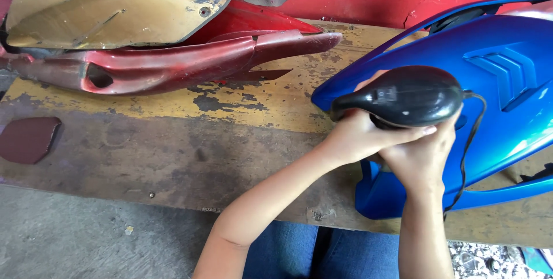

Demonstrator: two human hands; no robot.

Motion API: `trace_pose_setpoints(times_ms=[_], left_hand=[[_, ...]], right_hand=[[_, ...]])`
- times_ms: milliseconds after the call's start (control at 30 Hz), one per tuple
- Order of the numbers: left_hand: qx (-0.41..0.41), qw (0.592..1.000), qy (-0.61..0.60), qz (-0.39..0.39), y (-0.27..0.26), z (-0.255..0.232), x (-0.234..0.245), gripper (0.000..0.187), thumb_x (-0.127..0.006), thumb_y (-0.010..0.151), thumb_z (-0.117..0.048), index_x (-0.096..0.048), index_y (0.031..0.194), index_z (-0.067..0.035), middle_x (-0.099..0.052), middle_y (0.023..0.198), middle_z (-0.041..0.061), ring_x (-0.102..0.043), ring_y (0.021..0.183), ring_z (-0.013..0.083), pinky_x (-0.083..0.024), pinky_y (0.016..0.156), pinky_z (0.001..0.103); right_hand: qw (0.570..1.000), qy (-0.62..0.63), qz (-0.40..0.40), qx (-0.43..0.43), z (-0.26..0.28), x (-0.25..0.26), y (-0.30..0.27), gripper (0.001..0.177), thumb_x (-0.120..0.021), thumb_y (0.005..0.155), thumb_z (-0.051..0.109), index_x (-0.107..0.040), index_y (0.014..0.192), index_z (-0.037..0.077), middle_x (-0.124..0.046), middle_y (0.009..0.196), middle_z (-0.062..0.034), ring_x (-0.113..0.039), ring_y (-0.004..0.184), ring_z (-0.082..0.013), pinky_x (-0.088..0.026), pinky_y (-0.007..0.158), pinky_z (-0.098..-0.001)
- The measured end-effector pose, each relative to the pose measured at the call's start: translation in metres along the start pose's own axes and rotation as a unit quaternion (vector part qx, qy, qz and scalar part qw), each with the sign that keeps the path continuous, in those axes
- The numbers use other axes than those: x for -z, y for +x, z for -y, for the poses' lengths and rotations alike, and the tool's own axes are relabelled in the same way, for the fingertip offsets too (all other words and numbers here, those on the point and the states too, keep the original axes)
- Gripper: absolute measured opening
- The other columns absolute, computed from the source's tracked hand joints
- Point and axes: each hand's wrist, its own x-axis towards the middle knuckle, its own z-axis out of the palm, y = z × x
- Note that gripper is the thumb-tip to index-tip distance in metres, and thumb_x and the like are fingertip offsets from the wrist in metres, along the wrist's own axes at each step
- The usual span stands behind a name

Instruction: The person uses a handheld electric polisher with a white buffing pad to polish the surface of a blue motorcycle fairing. They move the tool across the curved bodywork, focusing on the central and side areas. Other motorcycle parts, including a red and a gold fairing, are visible on the workbench nearby.

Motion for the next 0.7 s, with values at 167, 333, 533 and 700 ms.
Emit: trace_pose_setpoints(times_ms=[167,333,533,700], left_hand=[[-0.086,0.973,0.206,-0.057,-0.02,-0.006,-0.015,0.072,-0.088,0.077,-0.041,-0.056,0.132,-0.007,-0.061,0.127,0.009,-0.057,0.12,0.0288,-0.044,0.116,0.039],[-0.146,0.968,0.204,0.017,-0.034,-0.011,-0.025,0.061,-0.085,0.083,-0.033,-0.058,0.133,-0.011,-0.06,0.127,0.005,-0.053,0.126,0.0225,-0.04,0.114,0.036],[-0.131,0.971,0.2,-0.001,-0.039,-0.003,-0.014,0.066,-0.086,0.08,-0.028,-0.057,0.137,-0.012,-0.06,0.138,0.002,-0.05,0.135,0.0218,-0.036,0.122,0.036],[-0.14,0.971,0.191,0.001,-0.056,-0.006,-0.035,0.069,-0.086,0.08,-0.03,-0.054,0.138,-0.013,-0.058,0.141,0.002,-0.047,0.137,0.0208,-0.035,0.124,0.035]], right_hand=[[0.998,-0.035,0.045,0.015,-0.024,0.027,-0.027,0.051,-0.085,0.077,0.007,-0.064,0.122,0.0,-0.073,0.114,-0.0157,-0.074,0.102,-0.028,-0.057,0.093,-0.0369],[1.0,-0.022,0.001,0.019,-0.029,0.044,-0.053,0.054,-0.089,0.086,0.01,-0.062,0.132,0.002,-0.069,0.122,-0.0113,-0.069,0.111,-0.0213,-0.055,0.101,-0.0354],[0.998,-0.019,0.048,0.045,-0.014,0.03,-0.036,0.084,-0.093,0.07,0.013,-0.052,0.143,0.004,-0.063,0.136,-0.0151,-0.062,0.125,-0.0258,-0.045,0.116,-0.0413],[0.986,0.153,0.064,-0.031,-0.001,0.053,-0.049,0.092,-0.089,0.07,0.02,-0.039,0.147,0.007,-0.051,0.143,-0.0123,-0.053,0.139,-0.0264,-0.043,0.122,-0.042]])
